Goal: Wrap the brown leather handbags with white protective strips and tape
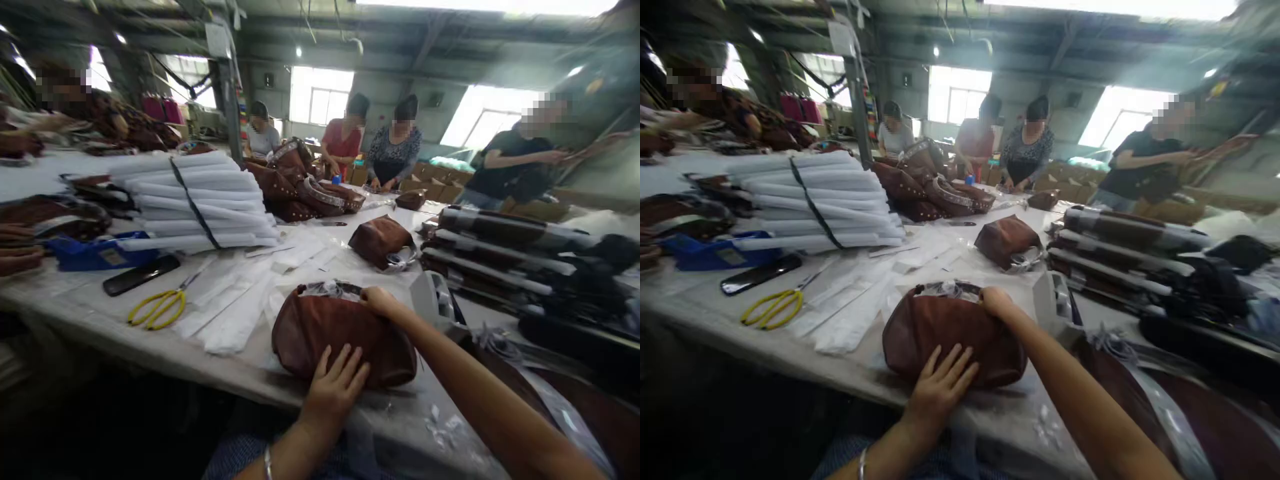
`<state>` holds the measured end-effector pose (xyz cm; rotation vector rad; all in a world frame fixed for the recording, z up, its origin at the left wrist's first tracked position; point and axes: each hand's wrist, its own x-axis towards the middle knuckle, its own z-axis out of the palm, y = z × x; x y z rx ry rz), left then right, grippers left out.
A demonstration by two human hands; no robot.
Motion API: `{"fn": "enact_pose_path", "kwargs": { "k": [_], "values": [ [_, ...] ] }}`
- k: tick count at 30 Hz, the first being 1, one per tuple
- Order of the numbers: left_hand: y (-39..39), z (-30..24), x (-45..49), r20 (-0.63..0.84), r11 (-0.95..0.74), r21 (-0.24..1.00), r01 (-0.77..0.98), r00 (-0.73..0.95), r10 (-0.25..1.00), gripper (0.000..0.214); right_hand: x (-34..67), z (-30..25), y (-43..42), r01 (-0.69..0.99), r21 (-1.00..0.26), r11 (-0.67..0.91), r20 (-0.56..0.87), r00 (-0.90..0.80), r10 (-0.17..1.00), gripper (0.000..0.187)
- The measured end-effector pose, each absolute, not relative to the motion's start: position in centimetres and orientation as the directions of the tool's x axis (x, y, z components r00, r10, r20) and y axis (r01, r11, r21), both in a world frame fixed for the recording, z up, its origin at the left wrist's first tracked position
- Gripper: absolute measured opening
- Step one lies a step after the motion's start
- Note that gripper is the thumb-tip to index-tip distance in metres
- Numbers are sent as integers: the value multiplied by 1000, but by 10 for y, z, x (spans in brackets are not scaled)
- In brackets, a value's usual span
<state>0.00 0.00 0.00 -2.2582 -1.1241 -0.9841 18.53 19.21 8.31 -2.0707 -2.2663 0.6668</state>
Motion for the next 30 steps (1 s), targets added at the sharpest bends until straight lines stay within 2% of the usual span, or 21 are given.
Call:
{"fn": "enact_pose_path", "kwargs": {
  "k": [3, 6, 11, 14, 19, 23, 25, 27, 29, 30],
  "values": [
    [0, -3, 1, 744, -580, -67, 812, 427, 513, 39, 187, 81, 195, 925, -377, 33, -253, -137, 958, 17],
    [1, -5, 2, 737, -580, -70, 812, 434, 519, 39, 190, 78, 198, 858, -514, 16, -205, -141, 969, 15],
    [1, -6, 2, 712, -577, -90, 812, 457, 532, 36, 199, 81, 196, 624, -781, -13, -151, -170, 974, 49],
    [1, -6, 1, 692, -581, -93, 808, 472, 546, 36, 207, 91, 190, 456, -890, -29, -140, -211, 967, 67],
    [4, -2, -1, 680, -595, -62, 801, 470, 563, 38, 217, 112, 177, 203, -975, -87, -138, -253, 958, 81],
    [8, 0, -1, 672, -595, -64, 801, 476, 568, 38, 219, 124, 159, -15, -989, -149, -138, -300, 944, 88],
    [10, 1, -1, 667, -597, -61, 800, 478, 572, 38, 220, 128, 144, 8, -996, -84, -83, -289, 954, 94],
    [12, 2, -1, 660, -601, -52, 798, 479, 579, 38, 223, 130, 127, 101, -994, 41, 12, -275, 961, 98],
    [14, 3, -1, 656, -605, -45, 795, 481, 582, 38, 227, 128, 109, 238, -951, 197, 131, -269, 954, 88],
    [16, 4, -1, 658, -608, -42, 793, 480, 580, 38, 229, 126, 100, 318, -907, 276, 194, -265, 944, 75]
  ]
}}
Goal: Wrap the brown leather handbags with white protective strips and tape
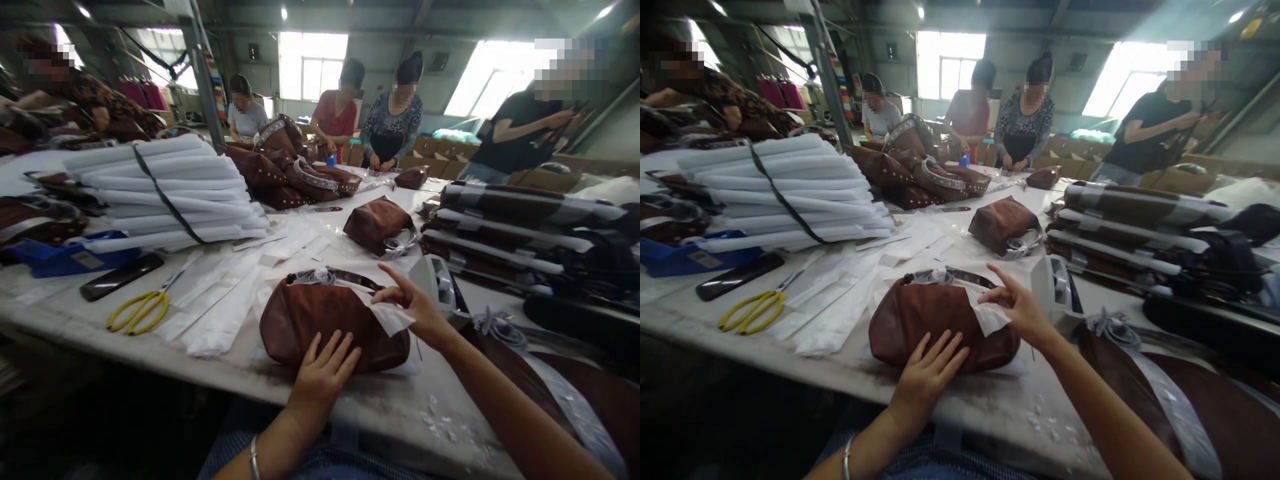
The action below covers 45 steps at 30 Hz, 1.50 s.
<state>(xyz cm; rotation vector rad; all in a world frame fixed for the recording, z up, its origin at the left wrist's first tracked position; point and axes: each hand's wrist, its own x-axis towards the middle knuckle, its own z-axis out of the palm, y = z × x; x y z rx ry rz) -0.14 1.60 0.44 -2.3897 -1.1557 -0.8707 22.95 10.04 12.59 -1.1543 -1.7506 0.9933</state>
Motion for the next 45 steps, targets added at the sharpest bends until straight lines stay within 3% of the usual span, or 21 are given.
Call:
{"fn": "enact_pose_path", "kwargs": {
  "k": [3, 8, 11, 15, 20, 25, 29, 33, 36, 45],
  "values": [
    [23, 7, -3, 661, -627, -27, 779, 484, 573, 38, 237, 113, 78, 509, -691, 513, 390, -335, 858, 30],
    [33, 10, -6, 631, -656, -9, 755, 513, 582, 39, 236, 83, 54, 501, -370, 782, 547, -563, 620, 32],
    [37, 7, -8, 605, -661, -8, 750, 530, 594, 40, 232, 65, 45, 516, -298, 803, 591, -561, 579, 32],
    [36, 9, -6, 581, -643, 20, 765, 515, 630, 44, 228, 44, 38, 546, -292, 785, 652, -487, 581, 32],
    [31, 26, 4, 520, -569, -27, 822, 498, 694, 55, 228, 41, 32, 562, -418, 714, 546, -473, 692, 33],
    [31, 25, 7, 488, -581, -114, 806, 555, 673, 50, 235, 74, 50, 560, -518, 646, 445, -469, 763, 27],
    [33, 18, 6, 522, -561, -120, 819, 533, 666, 47, 242, 85, 89, 735, -352, 579, 450, -410, 793, 40],
    [35, 17, 8, 549, -556, -138, 820, 531, 646, 45, 243, 74, 113, 859, -171, 482, 242, -438, 866, 49],
    [38, 17, 8, 555, -561, -146, 815, 537, 635, 45, 239, 69, 118, 902, -90, 423, 161, -406, 900, 49],
    [40, 16, 5, 578, -587, -154, 795, 554, 599, 47, 230, 72, 139, 913, -78, 400, 80, -395, 915, 51]
  ]
}}
